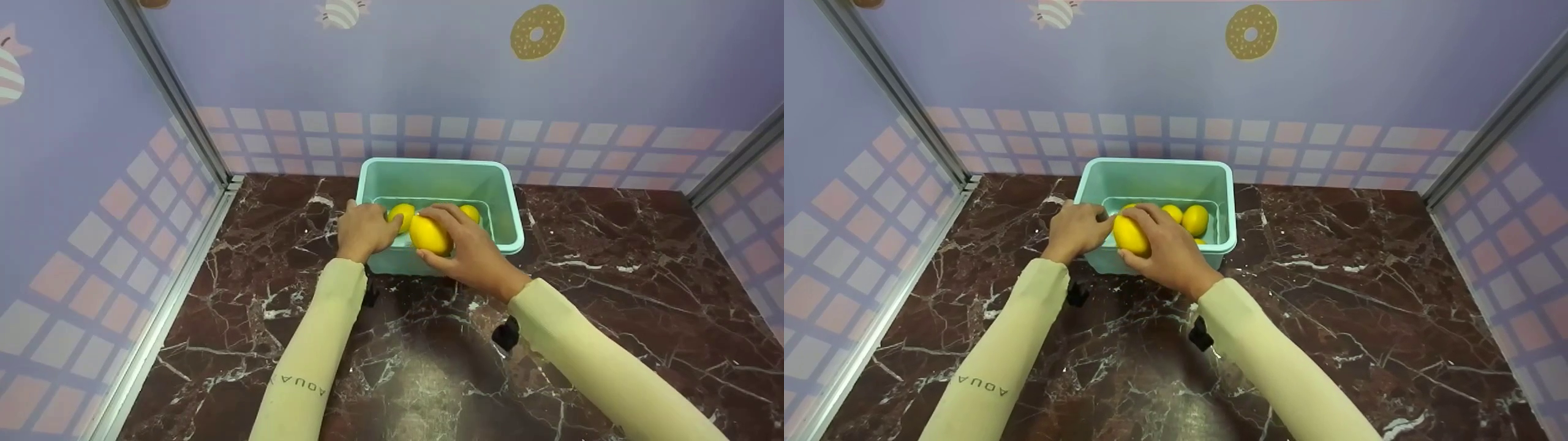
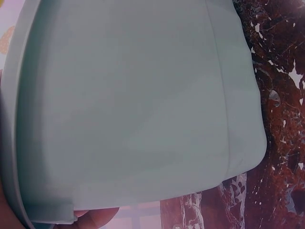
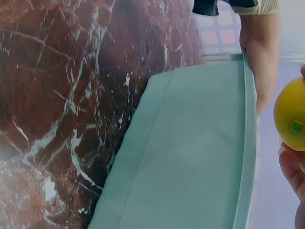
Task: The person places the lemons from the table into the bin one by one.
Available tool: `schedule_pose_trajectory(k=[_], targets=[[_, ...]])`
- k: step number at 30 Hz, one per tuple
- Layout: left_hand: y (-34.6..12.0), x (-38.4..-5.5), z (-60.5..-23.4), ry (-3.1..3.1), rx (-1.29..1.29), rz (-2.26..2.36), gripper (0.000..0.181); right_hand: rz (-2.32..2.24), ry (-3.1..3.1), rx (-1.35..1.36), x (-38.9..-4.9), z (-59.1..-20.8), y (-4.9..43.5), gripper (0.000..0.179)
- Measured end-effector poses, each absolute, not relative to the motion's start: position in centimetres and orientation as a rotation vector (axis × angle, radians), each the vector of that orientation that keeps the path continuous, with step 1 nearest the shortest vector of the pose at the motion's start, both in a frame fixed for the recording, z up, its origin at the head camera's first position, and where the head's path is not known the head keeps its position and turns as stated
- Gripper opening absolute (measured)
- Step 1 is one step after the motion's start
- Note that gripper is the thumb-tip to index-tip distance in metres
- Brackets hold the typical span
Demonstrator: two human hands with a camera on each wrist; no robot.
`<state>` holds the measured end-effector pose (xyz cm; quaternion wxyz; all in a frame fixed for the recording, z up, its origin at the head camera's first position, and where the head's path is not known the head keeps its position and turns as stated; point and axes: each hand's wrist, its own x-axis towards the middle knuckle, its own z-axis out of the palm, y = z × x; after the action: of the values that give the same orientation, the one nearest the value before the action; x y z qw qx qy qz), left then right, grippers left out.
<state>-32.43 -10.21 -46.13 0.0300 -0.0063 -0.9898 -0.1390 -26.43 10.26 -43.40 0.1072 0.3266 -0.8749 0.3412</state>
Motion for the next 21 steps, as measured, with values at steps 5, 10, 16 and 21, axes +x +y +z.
schedule_pose_trajectory(k=[5, 10, 16, 21], targets=[[-10.2, -32.5, -46.1, -3.052, -0.023, -0.428, 0.051, 1.013, -2.590, 0.915, -27.3, -43.3, 10.6, 0.056], [-10.2, -32.5, -46.1, -3.054, -0.018, -0.432, 0.049, 1.002, -2.603, 0.863, -28.1, -43.3, 10.8, 0.057], [-10.2, -32.6, -46.0, -3.060, -0.008, -0.425, 0.047, 0.996, -2.656, 0.796, -28.9, -43.4, 11.2, 0.059], [-10.1, -32.6, -46.0, -3.070, 0.003, -0.407, 0.050, 1.003, -2.689, 0.743, -29.7, -43.5, 11.6, 0.059]])
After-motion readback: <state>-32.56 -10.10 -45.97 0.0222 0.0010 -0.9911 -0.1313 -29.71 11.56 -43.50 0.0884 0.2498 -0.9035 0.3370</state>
